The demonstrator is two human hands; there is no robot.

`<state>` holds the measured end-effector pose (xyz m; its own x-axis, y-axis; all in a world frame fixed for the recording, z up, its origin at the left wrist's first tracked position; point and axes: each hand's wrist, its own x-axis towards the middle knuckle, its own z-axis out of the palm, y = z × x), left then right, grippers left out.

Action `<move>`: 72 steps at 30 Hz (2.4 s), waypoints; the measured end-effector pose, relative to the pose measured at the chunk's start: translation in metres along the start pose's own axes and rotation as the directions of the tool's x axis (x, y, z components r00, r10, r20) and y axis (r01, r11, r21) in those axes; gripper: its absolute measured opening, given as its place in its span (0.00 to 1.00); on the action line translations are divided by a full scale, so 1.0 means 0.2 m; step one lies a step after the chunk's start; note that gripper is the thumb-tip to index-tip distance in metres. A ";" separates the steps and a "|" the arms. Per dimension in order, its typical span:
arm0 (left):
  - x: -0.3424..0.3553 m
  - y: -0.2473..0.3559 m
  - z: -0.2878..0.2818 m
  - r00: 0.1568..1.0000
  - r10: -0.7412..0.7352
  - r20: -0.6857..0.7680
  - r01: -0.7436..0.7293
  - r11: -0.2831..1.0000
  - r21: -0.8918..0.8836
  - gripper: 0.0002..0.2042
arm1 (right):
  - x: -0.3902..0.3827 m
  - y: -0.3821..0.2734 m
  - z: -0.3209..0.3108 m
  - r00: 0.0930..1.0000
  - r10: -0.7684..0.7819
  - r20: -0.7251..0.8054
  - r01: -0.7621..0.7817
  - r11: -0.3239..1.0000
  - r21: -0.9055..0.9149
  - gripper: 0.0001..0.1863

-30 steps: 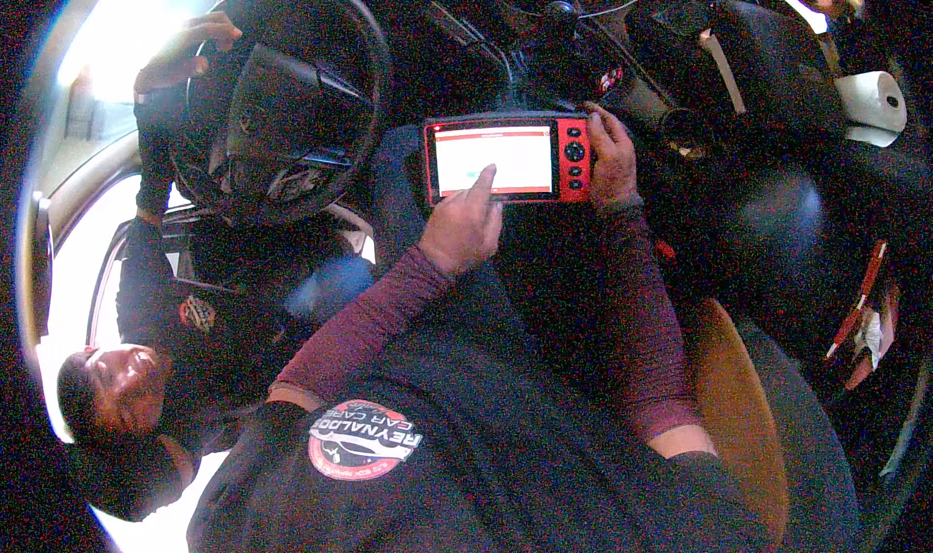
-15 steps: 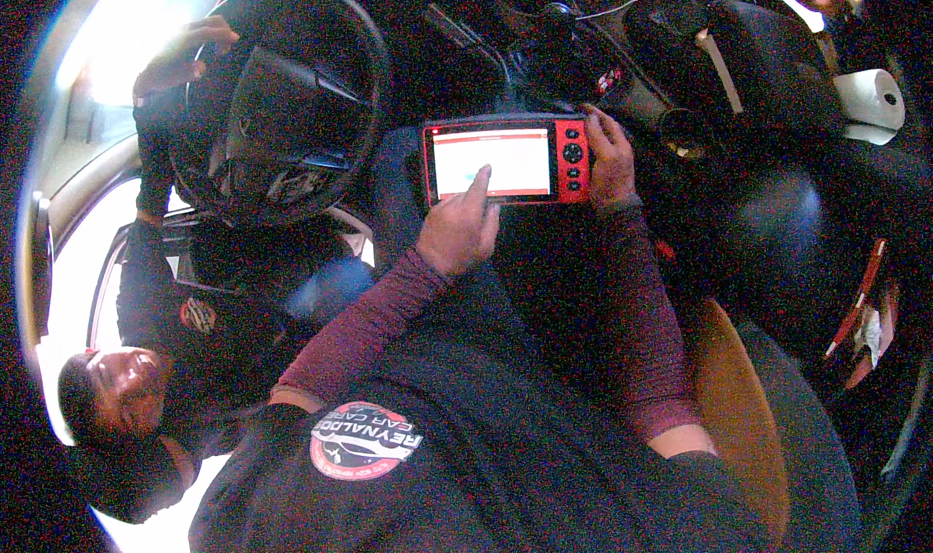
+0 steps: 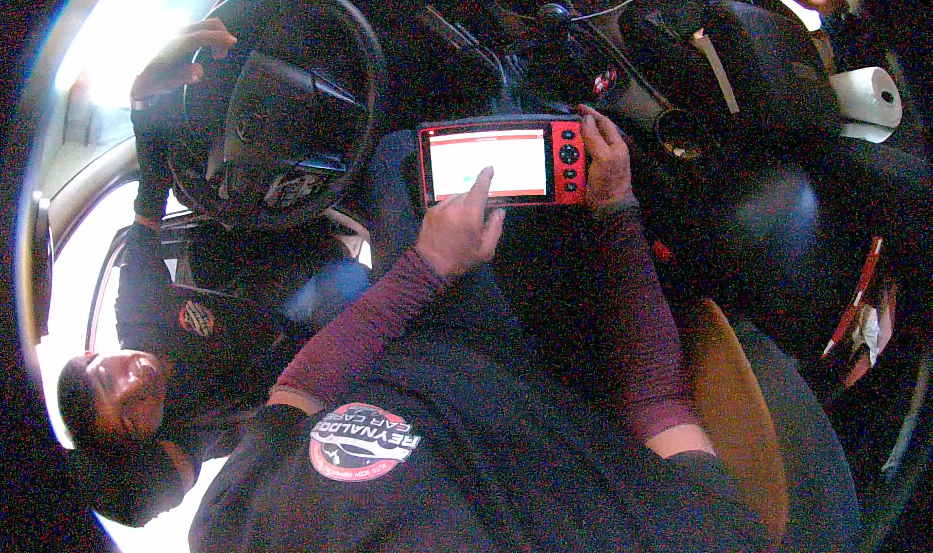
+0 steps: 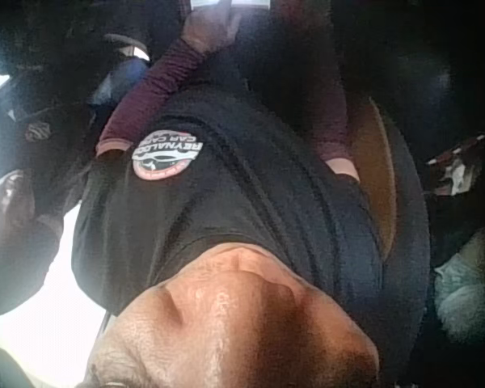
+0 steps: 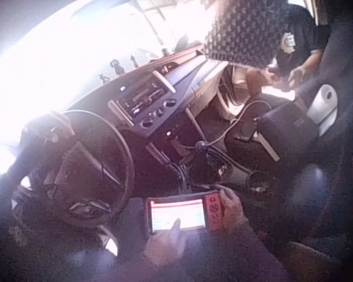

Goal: Using a handheld diagnostic scanner inside a vehicle to check for error codes while interacting with another mechanic.

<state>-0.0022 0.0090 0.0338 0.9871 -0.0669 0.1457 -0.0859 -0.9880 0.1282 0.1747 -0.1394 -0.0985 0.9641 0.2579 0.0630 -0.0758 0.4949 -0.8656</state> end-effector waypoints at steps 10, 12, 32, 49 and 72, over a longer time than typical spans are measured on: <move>0.02 0.02 -0.02 0.995 -0.035 0.095 0.032 0.999 0.041 0.34 | 0.00 0.00 -0.02 0.991 -0.125 0.042 0.131 0.970 -0.206 0.20; 0.02 0.02 -0.02 0.994 -0.035 0.107 0.030 0.998 0.053 0.34 | -0.01 -0.02 0.00 0.998 -0.061 0.025 0.065 0.984 -0.164 0.21; -0.01 0.14 -0.15 0.951 -0.201 0.234 0.181 0.978 0.101 0.36 | 0.00 -0.02 -0.04 0.990 -0.130 0.048 0.138 0.965 -0.224 0.20; -0.07 0.16 -0.23 0.964 -0.223 0.147 0.206 0.971 0.121 0.34 | -0.09 -0.27 0.03 0.998 0.063 0.012 -0.063 0.998 0.004 0.21; -0.07 0.18 -0.22 0.975 -0.168 0.145 0.154 0.983 0.100 0.33 | -0.09 -0.26 0.02 0.999 0.041 0.007 -0.041 0.998 0.042 0.20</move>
<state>-0.0247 -0.0202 0.0796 0.9965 0.0803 -0.0214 0.0813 -0.9954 0.0500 0.1601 -0.1669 -0.0529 0.9585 0.2835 0.0313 -0.1256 0.5181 -0.8461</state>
